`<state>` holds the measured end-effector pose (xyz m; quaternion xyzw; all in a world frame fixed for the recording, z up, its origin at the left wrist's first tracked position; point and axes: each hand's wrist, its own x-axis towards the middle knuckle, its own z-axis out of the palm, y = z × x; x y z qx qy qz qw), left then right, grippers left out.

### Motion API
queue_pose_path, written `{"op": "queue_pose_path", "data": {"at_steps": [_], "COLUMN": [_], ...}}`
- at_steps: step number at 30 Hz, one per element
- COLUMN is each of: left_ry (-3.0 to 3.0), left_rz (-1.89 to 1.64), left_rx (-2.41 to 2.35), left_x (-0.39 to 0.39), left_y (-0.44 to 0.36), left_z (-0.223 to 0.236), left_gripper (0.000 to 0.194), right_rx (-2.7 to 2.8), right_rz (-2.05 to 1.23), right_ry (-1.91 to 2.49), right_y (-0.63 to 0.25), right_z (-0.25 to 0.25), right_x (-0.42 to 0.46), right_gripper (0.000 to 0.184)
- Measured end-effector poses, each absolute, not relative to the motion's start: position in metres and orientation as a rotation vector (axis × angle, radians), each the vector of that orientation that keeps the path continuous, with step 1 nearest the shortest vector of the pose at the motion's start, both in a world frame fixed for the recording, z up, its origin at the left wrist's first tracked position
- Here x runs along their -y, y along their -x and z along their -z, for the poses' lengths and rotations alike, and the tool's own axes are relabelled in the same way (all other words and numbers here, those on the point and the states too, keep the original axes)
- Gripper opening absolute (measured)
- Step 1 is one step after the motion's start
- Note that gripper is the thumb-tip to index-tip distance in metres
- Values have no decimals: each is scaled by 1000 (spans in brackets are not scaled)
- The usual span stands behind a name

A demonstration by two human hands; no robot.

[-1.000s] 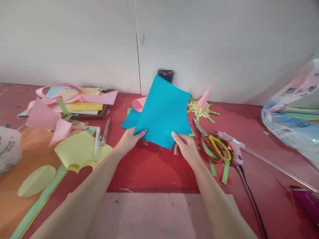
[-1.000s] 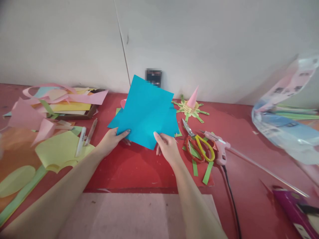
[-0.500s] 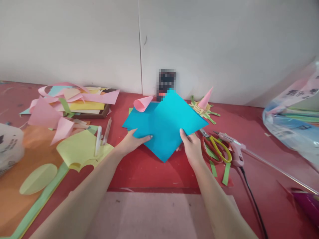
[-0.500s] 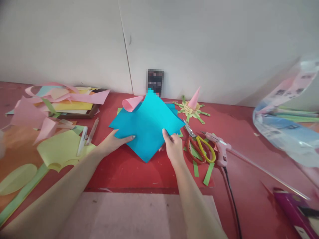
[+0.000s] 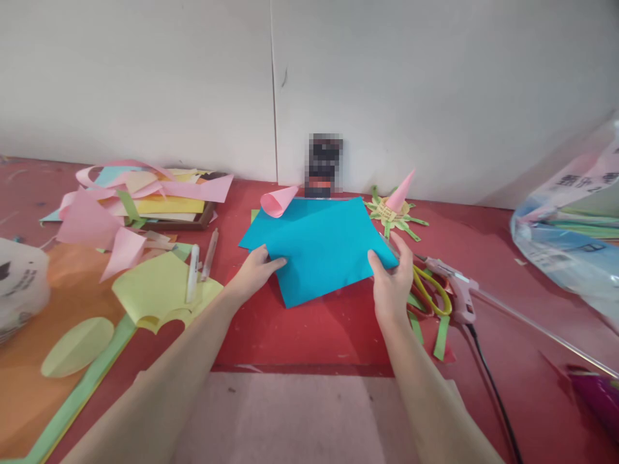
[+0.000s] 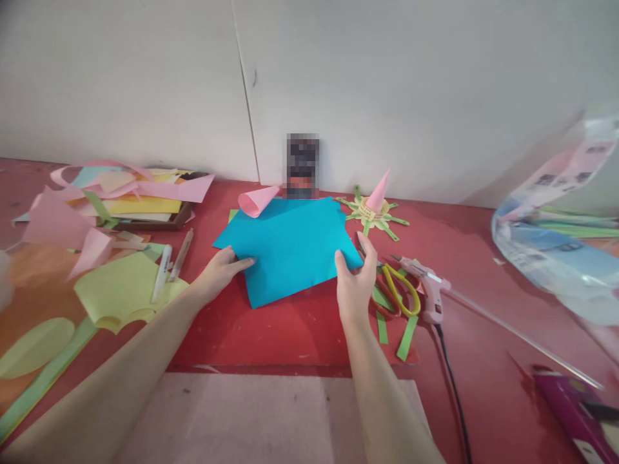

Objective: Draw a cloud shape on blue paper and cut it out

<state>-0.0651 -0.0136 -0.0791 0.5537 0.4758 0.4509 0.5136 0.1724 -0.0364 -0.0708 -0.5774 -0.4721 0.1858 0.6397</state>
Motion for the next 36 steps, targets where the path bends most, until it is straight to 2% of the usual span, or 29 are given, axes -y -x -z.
{"op": "queue_pose_path", "data": {"at_steps": [7, 10, 13, 17, 25, 31, 36], "left_ry": [-816, -629, -557, -485, -466, -527, -624], "left_rz": [-1424, -1544, -1560, -1558, -1585, -1580, -1541], "left_rx": [-1250, -1136, -1112, -1057, -1079, -1045, -1059], "left_x": [10, 8, 6, 5, 3, 4, 5], "left_y": [69, 74, 78, 79, 75, 73, 73], "left_z": [78, 74, 70, 68, 70, 69, 72], "left_gripper": [25, 18, 11, 11, 13, 15, 24], "right_rx": [953, 989, 1143, 1572, 1906, 1931, 1807], "right_rz": [-112, -262, -571, -754, -486, -305, -313], "right_ry": [1307, 1259, 1242, 1334, 1427, 1528, 1538], "right_y": [-178, -175, -167, -157, -156, -162, -165], "right_z": [71, 69, 64, 61, 72, 80, 83], "right_x": [37, 39, 46, 54, 47, 40, 37], "right_gripper": [36, 30, 28, 34, 39, 39, 41]}}
